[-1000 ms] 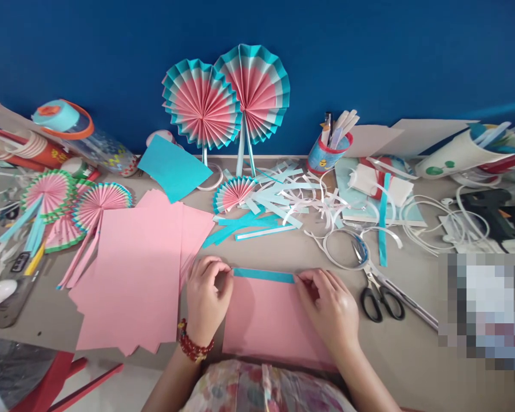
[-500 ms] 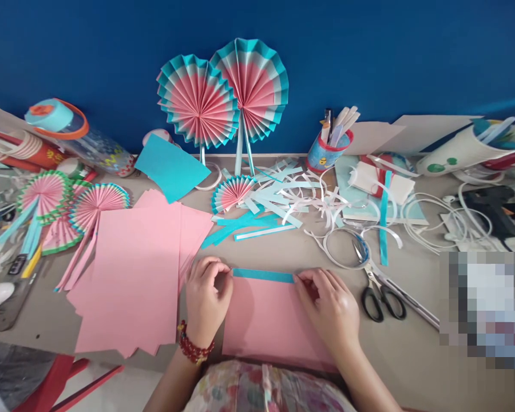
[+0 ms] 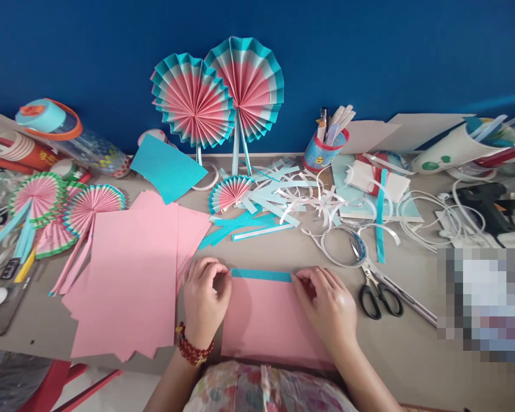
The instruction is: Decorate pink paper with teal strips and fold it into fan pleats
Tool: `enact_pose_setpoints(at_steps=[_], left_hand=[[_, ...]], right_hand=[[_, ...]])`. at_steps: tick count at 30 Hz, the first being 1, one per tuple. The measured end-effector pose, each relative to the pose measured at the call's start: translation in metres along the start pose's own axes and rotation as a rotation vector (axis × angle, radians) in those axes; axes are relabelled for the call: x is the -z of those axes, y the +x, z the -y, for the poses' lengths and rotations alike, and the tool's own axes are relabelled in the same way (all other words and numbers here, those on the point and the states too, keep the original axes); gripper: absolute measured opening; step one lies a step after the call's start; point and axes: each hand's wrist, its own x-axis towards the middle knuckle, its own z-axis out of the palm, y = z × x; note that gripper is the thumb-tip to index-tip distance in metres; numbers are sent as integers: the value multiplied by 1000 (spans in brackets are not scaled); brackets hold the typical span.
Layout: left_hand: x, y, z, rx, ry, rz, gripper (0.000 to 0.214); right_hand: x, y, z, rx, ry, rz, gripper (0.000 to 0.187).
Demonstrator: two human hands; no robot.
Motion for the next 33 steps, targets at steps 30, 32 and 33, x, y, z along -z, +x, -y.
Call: enact_pose_setpoints(at_steps=[30,32,33], left_hand=[[1,0,0,-13,10,-2,8],[1,-1,-1,-15,13,-10,8],[1,-1,-1,-15,16,-12,8]], right_hand=[[0,2,2,16,-12,-18,16],[0,1,2,14,-11,-14,16],[0,1,2,13,-10,-14,16]])
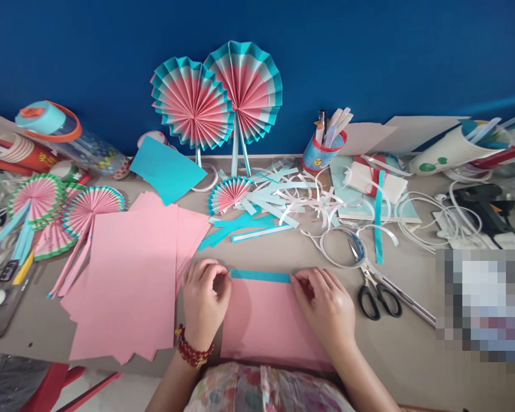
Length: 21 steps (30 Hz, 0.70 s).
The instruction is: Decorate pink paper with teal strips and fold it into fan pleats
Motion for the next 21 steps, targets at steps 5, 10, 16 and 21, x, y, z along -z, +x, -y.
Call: enact_pose_setpoints(at_steps=[5,10,16,21], left_hand=[[-1,-1,2,12,22,24,9],[-1,-1,3,12,16,7,13],[-3,0,5,22,4,8,12],[2,-2,2,8,-49,-17,8]], right_hand=[[-2,-1,-1,-4,-4,5,16],[-1,0,-1,15,-5,2,16],[-1,-1,-1,15,-3,10,15],[0,-1,-1,9,-1,10,15]])
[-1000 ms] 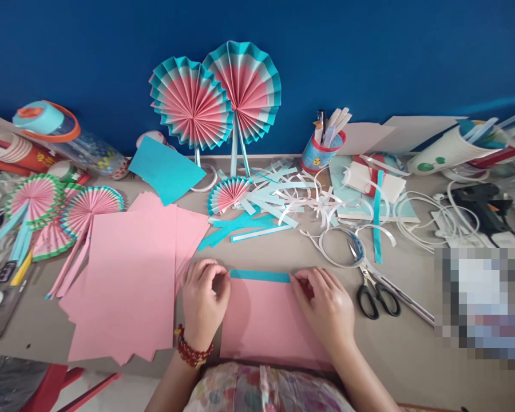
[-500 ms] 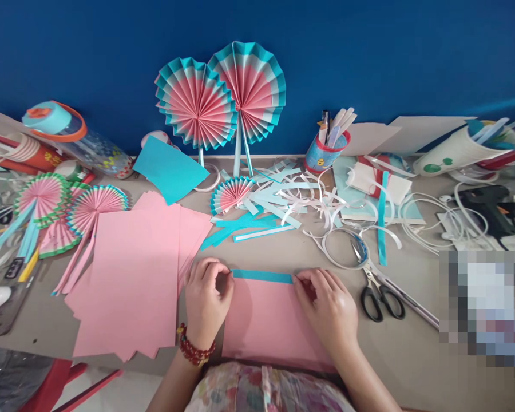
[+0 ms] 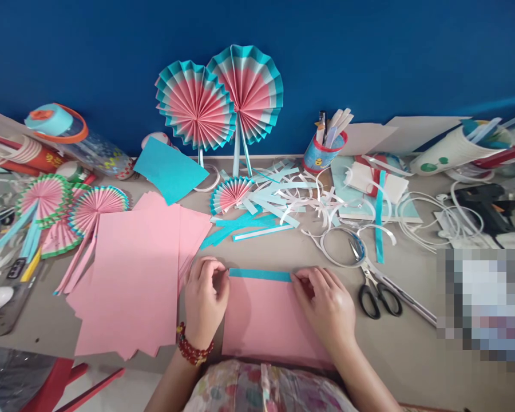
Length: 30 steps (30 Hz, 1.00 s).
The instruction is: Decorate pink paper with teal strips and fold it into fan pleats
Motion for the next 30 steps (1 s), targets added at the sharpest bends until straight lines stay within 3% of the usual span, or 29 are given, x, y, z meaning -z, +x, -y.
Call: enact_pose_setpoints(at_steps=[3,8,10,14,30], left_hand=[[9,-7,-9,-123,-13,36,20],[17,-16,-17,-615,161,432,50],[14,-17,-13,-710,259,497,62],[3,-20,-4,-743,366,461,85],[1,-20,-3,-734,324,431,83]], right_hand=[[1,1,1,2,1,-8,14],[1,1,1,-12,0,-2,15],[1,0,1,-20,2,-5,15],[1,0,2,-46,18,10,15],[2,-2,0,-76,34,-18,11]])
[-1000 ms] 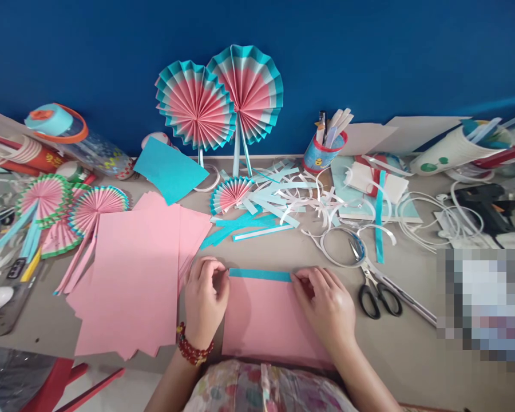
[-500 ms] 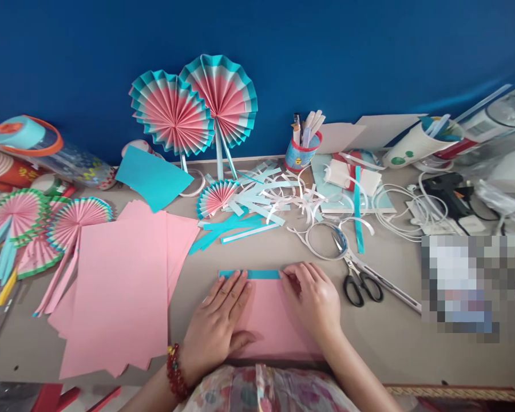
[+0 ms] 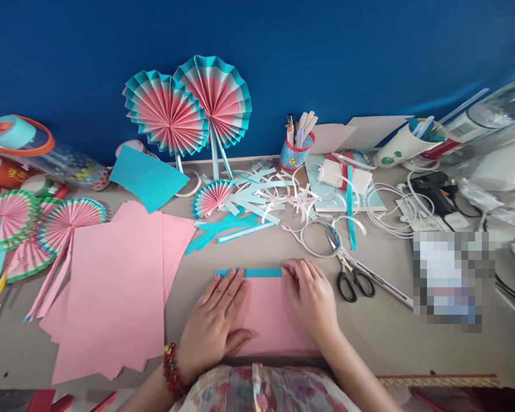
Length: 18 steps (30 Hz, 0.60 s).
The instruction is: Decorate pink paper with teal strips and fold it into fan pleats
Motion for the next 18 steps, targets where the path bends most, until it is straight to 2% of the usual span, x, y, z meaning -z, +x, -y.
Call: enact_pose_setpoints(at_steps=[3,7,11,18], left_hand=[[1,0,-1,-1,17,-2,81],[2,0,-2,-3,23,-18,78],[3,-4,0,-5,77,-36,83],[3,-28,6,143,125,-102,78]], right_hand=[[3,-2,-3,9,6,-5,16],[8,-6,-7,134,46,67,26],[10,-9,-13,192,6,83,25],[8,-11,-15,219,-8,32,27]])
